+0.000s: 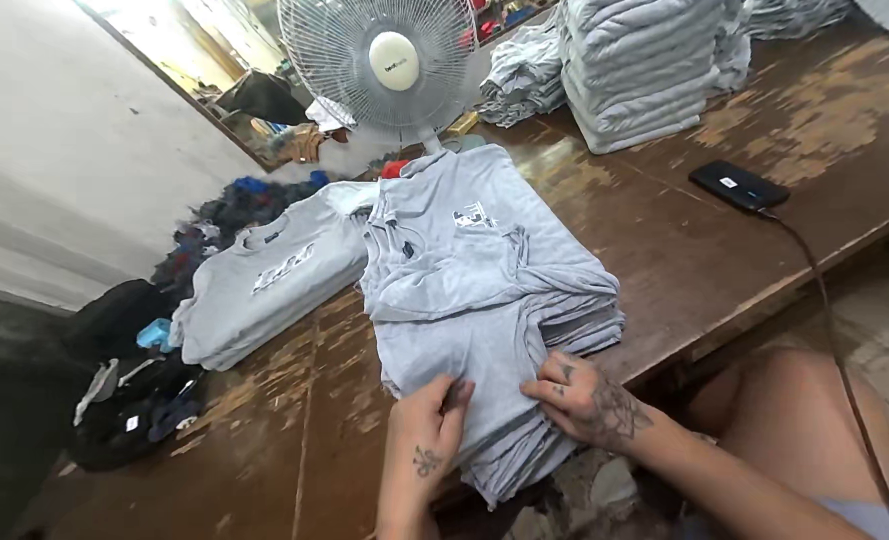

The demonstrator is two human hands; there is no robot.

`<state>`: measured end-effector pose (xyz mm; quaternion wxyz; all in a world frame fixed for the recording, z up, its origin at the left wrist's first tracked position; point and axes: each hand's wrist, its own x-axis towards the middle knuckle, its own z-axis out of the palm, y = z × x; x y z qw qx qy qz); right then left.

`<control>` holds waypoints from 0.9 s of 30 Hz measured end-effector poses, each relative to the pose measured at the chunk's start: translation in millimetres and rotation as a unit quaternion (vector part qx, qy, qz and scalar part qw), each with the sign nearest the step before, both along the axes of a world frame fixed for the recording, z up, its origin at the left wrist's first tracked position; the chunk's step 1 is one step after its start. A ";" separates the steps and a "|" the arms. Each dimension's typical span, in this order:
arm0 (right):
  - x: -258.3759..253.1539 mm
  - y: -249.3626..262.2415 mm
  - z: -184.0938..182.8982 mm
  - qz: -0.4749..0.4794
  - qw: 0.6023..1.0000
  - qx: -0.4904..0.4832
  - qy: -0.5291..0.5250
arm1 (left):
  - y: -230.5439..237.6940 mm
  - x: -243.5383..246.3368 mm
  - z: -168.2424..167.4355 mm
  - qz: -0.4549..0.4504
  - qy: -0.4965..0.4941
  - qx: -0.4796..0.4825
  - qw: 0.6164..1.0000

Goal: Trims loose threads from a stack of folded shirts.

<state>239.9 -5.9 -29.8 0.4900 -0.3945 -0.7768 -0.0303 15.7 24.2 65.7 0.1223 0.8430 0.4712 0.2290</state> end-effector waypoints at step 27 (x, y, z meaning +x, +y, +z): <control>11.8 -12.9 2.0 -0.036 0.994 -0.078 0.071 | 5.5 53.4 -71.6 -0.114 -0.502 -0.189 0.836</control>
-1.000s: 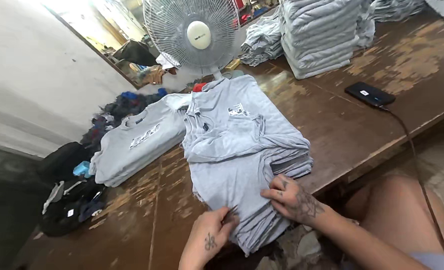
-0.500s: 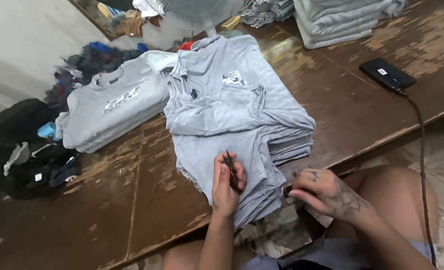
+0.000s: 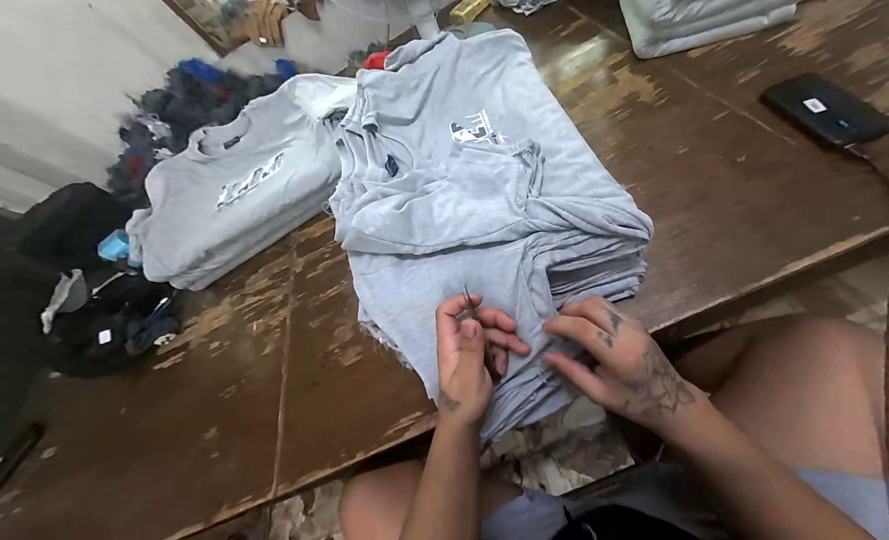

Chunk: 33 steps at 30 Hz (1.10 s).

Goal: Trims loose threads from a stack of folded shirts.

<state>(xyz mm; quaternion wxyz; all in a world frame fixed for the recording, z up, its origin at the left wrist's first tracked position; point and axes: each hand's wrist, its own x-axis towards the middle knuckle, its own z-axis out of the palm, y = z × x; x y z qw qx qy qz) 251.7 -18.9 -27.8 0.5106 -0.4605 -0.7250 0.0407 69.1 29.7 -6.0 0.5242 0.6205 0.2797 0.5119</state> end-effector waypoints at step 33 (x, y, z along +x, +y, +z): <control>-4.0 32.7 -13.2 0.066 0.998 -0.011 -0.012 | -4.4 9.6 4.6 0.061 0.072 0.003 0.996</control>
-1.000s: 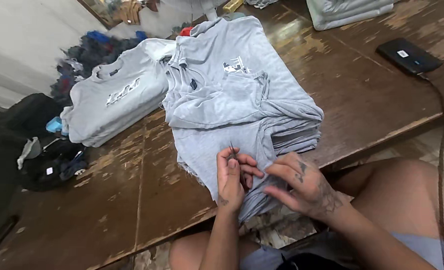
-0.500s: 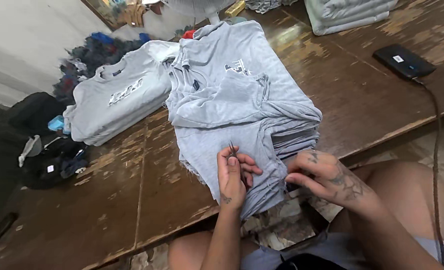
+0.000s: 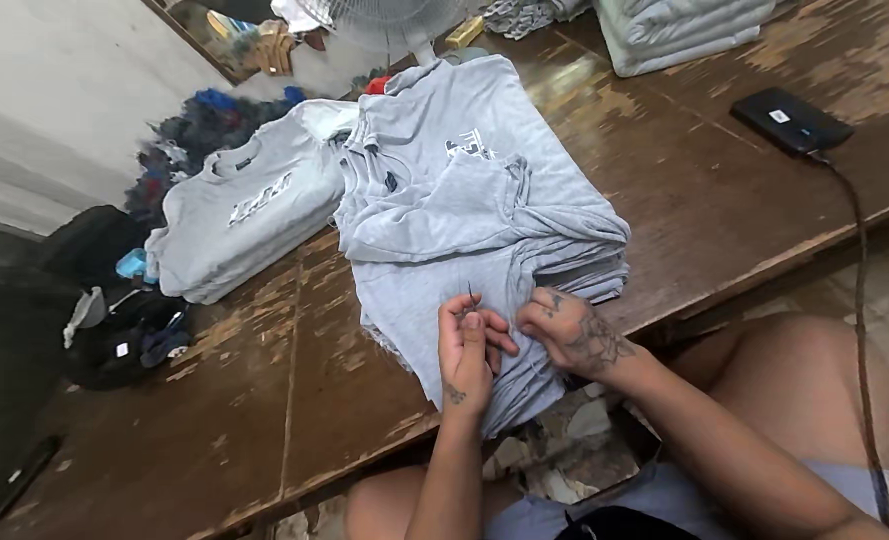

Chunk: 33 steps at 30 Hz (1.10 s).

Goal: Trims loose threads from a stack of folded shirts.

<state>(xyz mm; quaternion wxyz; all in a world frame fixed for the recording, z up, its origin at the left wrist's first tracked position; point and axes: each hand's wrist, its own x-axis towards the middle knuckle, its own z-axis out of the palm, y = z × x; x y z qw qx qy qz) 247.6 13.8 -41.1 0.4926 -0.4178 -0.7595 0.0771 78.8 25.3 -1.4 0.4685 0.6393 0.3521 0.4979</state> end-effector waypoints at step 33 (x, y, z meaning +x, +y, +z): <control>19.1 -10.8 7.1 0.037 0.995 -0.034 0.081 | -2.2 -11.6 6.0 -0.044 0.040 0.002 0.998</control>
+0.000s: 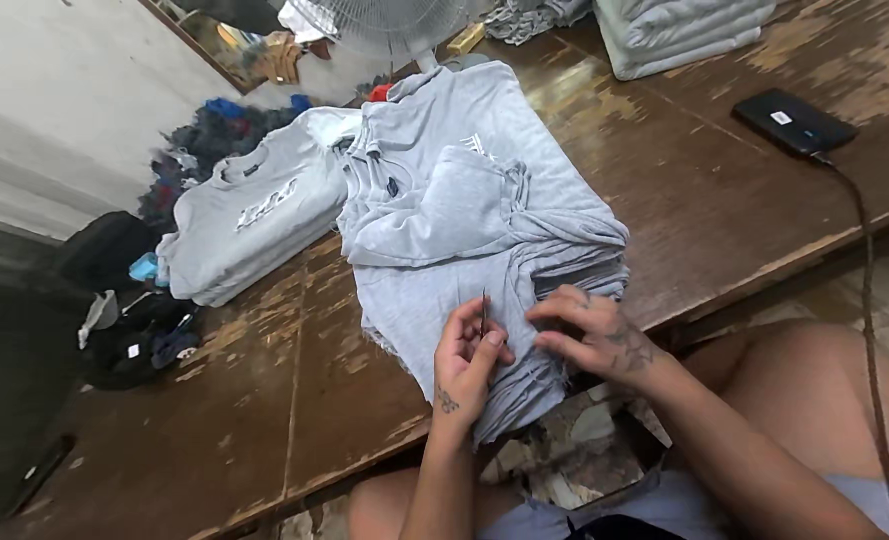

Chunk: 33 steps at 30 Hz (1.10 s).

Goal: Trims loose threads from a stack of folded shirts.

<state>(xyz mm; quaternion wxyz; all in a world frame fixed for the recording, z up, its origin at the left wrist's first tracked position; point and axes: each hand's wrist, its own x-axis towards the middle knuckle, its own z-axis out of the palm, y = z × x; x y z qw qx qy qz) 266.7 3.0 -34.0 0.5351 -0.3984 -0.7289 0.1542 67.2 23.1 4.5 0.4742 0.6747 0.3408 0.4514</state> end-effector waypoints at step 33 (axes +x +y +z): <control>30.5 -12.0 13.7 0.041 0.998 0.035 -0.025 | -9.6 -8.4 18.5 -0.012 0.358 0.276 0.892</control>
